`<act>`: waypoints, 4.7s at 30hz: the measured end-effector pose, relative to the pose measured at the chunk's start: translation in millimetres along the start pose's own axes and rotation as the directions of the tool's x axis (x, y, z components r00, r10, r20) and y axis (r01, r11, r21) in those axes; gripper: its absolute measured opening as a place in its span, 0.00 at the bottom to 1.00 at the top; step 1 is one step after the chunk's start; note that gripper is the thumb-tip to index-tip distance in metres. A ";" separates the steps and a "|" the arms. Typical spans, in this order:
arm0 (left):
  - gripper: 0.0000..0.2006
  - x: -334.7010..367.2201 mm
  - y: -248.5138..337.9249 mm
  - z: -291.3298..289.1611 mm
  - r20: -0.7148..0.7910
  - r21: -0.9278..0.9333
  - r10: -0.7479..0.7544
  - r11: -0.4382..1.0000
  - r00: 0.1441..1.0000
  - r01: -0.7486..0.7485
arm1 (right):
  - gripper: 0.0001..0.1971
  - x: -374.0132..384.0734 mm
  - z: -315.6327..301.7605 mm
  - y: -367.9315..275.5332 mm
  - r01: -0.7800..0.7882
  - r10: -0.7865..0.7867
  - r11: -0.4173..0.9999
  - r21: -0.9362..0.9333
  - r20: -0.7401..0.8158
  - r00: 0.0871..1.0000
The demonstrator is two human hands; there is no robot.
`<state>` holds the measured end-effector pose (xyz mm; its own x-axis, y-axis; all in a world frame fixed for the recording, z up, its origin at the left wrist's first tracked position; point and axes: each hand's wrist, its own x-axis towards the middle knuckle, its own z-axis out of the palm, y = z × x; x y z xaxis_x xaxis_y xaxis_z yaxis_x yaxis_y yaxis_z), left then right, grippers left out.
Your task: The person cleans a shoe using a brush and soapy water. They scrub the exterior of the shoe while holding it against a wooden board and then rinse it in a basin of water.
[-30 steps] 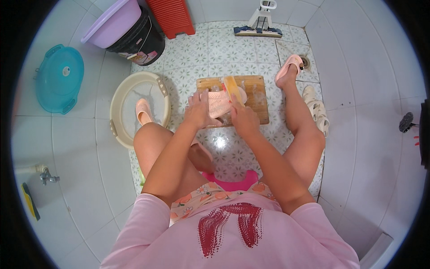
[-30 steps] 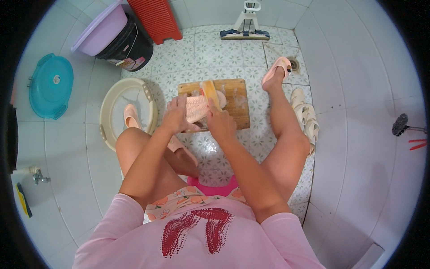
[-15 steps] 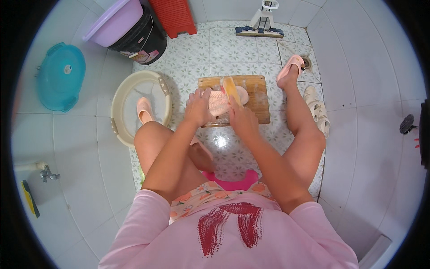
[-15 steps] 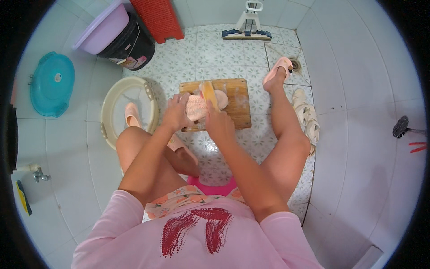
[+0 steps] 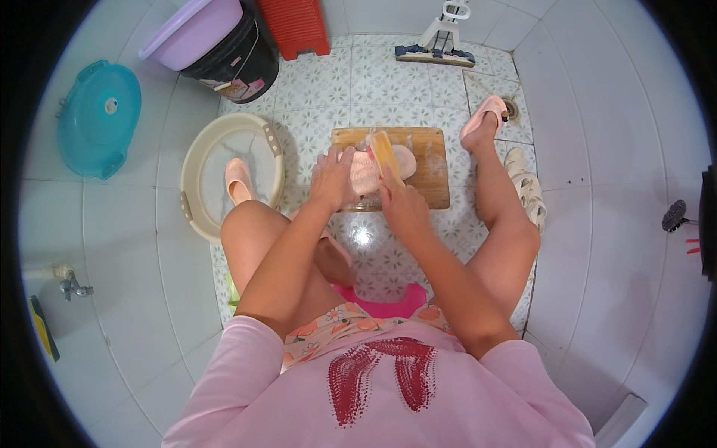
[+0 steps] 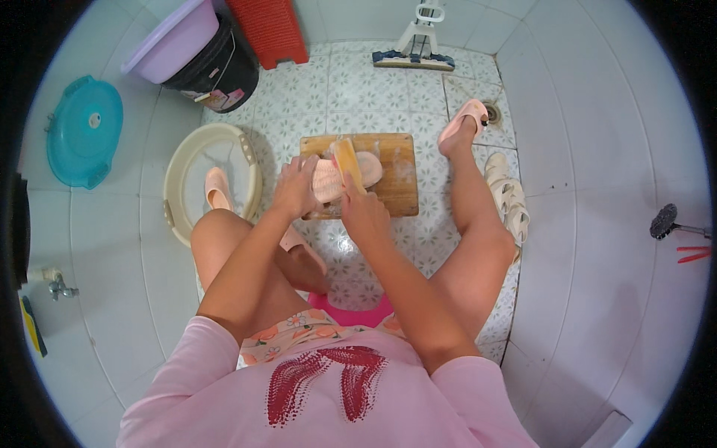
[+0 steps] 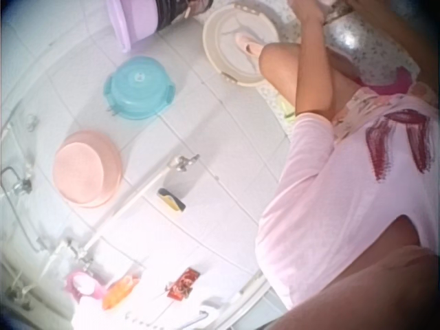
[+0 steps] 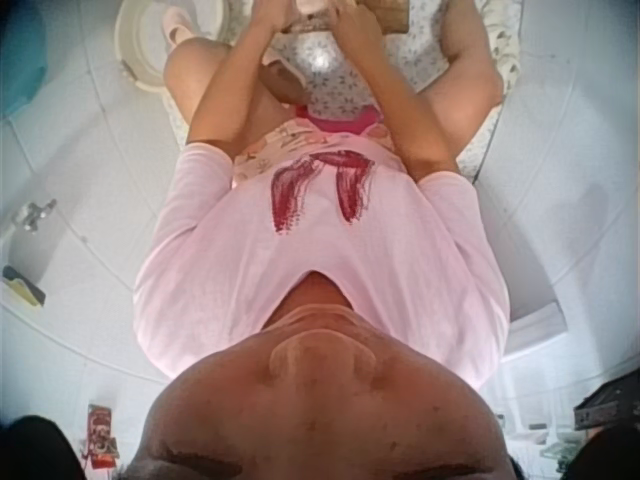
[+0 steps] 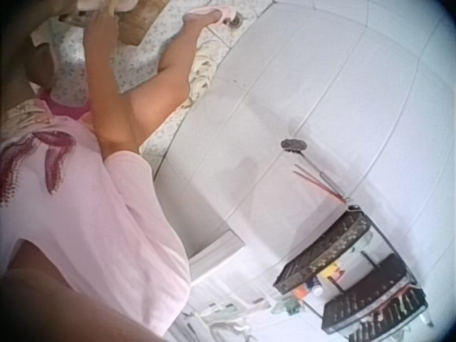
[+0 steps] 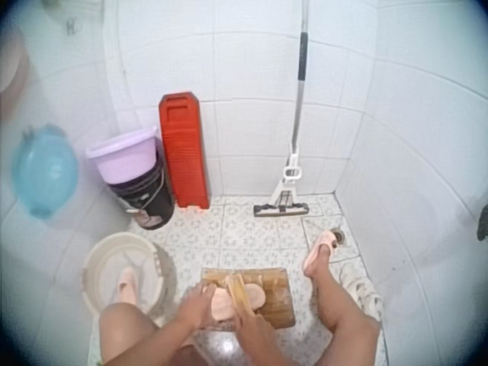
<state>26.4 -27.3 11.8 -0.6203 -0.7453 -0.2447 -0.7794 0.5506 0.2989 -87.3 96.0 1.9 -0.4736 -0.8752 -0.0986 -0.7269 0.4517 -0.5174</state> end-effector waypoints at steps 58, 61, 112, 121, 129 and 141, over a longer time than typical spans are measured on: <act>0.42 17.7 -29.2 25.8 -0.074 -0.351 0.136 0.924 0.988 -0.154 | 0.33 -24.4 -11.6 34.6 -0.244 0.244 0.830 0.502 0.068 0.967; 0.37 25.5 -15.5 20.3 -0.122 -0.508 0.268 0.810 0.956 -0.292 | 0.33 -22.1 -3.6 41.1 -0.227 0.224 0.827 0.514 0.069 0.972; 0.09 -11.1 -3.3 55.0 0.417 -0.909 -0.162 -0.047 0.895 0.415 | 0.20 -50.2 -48.3 -11.3 0.034 -0.047 0.997 0.071 0.193 0.980; 0.07 -3.9 -9.5 67.1 0.379 -0.925 -0.128 -0.035 0.917 0.378 | 0.21 -9.6 -20.1 11.0 0.014 -0.014 0.994 0.104 -0.006 1.000; 0.11 -6.4 -16.9 67.9 0.444 -0.881 -0.183 0.087 0.877 0.465 | 0.21 -32.9 -28.6 -2.9 -0.025 0.011 0.998 0.064 0.211 0.977; 0.12 -2.1 -14.8 71.6 0.418 -0.899 -0.239 0.029 0.877 0.436 | 0.20 -49.3 -44.9 20.7 -0.010 -0.018 0.988 0.153 0.184 0.983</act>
<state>32.9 -7.0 -58.1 -0.3945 -0.6278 -0.6710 -0.2141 -0.6474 0.7315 -101.3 156.3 34.2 -0.3607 -0.9002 -0.2439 -0.6376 0.4288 -0.6400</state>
